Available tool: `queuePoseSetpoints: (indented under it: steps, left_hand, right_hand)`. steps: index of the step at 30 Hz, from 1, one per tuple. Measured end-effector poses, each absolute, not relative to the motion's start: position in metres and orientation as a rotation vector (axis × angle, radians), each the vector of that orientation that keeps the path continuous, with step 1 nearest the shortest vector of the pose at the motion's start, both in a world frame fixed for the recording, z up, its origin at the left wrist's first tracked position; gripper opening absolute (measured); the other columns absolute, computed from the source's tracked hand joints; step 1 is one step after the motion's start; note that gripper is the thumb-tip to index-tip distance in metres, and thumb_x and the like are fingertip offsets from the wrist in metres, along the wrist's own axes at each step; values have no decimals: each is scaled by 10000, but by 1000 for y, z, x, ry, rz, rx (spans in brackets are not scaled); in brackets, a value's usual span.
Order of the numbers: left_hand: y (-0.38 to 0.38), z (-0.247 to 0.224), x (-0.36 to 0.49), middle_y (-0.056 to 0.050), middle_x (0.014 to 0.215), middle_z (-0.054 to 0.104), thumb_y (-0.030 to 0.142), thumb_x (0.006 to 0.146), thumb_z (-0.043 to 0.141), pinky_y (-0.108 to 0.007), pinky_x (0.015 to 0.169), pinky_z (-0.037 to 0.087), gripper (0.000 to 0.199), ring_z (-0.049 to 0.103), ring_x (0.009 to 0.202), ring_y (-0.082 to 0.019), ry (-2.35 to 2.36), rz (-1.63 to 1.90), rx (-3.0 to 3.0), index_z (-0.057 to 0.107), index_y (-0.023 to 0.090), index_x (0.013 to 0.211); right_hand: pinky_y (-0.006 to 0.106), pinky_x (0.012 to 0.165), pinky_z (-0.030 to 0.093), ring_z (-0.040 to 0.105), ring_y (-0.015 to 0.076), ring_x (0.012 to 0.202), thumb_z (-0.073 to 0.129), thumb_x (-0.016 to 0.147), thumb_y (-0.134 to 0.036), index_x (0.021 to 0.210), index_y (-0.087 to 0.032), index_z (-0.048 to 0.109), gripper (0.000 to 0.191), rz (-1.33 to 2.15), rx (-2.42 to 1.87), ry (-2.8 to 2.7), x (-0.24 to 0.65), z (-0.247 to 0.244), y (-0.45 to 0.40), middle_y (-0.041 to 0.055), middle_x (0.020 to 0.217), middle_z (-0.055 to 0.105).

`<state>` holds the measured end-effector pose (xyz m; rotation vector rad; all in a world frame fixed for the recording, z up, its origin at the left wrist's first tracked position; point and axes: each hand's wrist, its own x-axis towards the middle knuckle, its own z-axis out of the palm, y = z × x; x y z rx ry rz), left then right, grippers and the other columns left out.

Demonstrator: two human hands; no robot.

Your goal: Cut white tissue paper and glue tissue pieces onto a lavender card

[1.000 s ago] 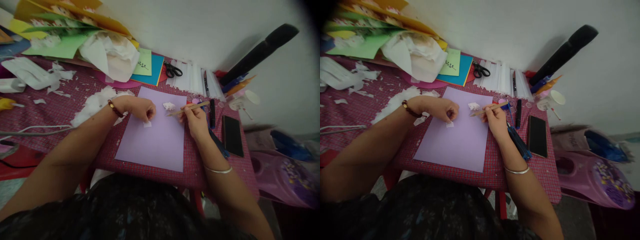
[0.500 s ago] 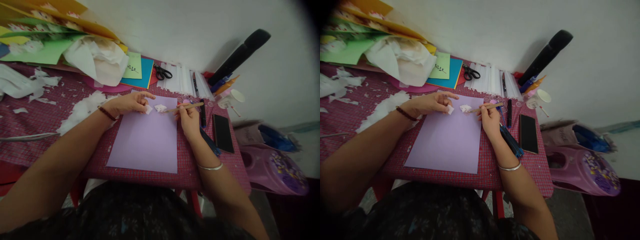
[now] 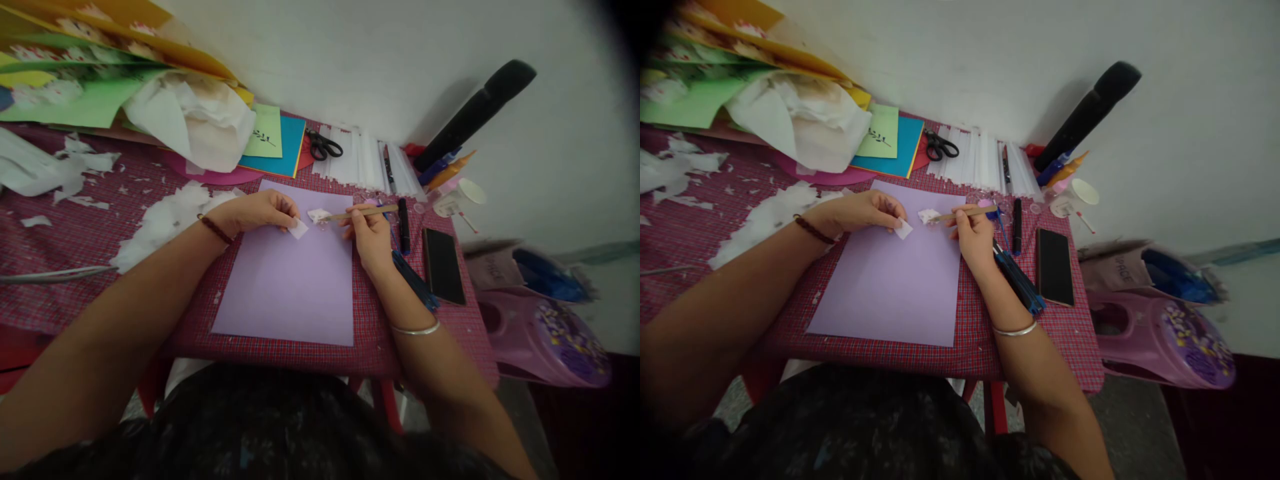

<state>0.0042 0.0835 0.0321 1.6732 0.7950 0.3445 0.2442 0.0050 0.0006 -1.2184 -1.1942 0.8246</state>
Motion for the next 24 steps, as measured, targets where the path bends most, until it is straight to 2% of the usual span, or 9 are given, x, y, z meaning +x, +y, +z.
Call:
queuePoseSetpoints:
  steps: [5, 8, 12, 15, 18, 24]
  left_hand:
    - [85, 30, 3, -13, 739, 658, 296, 685, 735, -225, 625, 414, 127, 556, 655, -108, 742, 377, 1738, 720, 173, 712]
    - [84, 30, 4, -6, 721, 646, 286, 697, 727, -212, 614, 402, 123, 546, 643, -95, 751, 384, 1763, 710, 165, 702]
    - [79, 29, 14, 15, 618, 612, 240, 719, 712, -202, 541, 364, 85, 508, 555, -76, 843, 433, 1768, 715, 156, 734]
    - [73, 26, 30, 25, 597, 602, 172, 720, 698, -200, 504, 365, 45, 494, 506, -68, 905, 565, 1702, 683, 152, 757]
    - [66, 24, 46, 37, 594, 588, 97, 701, 676, -197, 492, 376, 97, 497, 491, -64, 952, 644, 1672, 611, 162, 733]
    - [64, 21, 59, 44, 580, 543, 66, 707, 652, -211, 511, 355, 153, 478, 528, -77, 1101, 735, 1788, 553, 174, 666]
  right_hand:
    - [270, 463, 447, 563, 115, 435, 629, 864, -441, 894, -228, 609, 216, 829, -1221, -1183, 244, 0, 7, -18, 670, 696]
    - [270, 457, 443, 565, 115, 439, 621, 866, -449, 907, -230, 610, 224, 825, -1234, -1175, 244, 1, 7, -13, 688, 702]
    - [266, 465, 453, 569, 112, 445, 603, 879, -433, 914, -235, 606, 202, 845, -1254, -1137, 244, 1, 7, -14, 694, 710]
    - [262, 469, 457, 568, 110, 441, 583, 895, -360, 909, -230, 604, 133, 874, -1252, -1088, 244, 2, 7, -13, 688, 712]
    - [257, 467, 450, 566, 106, 442, 559, 906, -308, 906, -226, 608, 96, 884, -1262, -1071, 244, 3, 7, -15, 684, 702]
    - [254, 478, 465, 559, 103, 457, 543, 929, -352, 892, -248, 593, 121, 757, -1235, -1094, 244, 10, 1, -29, 655, 672]
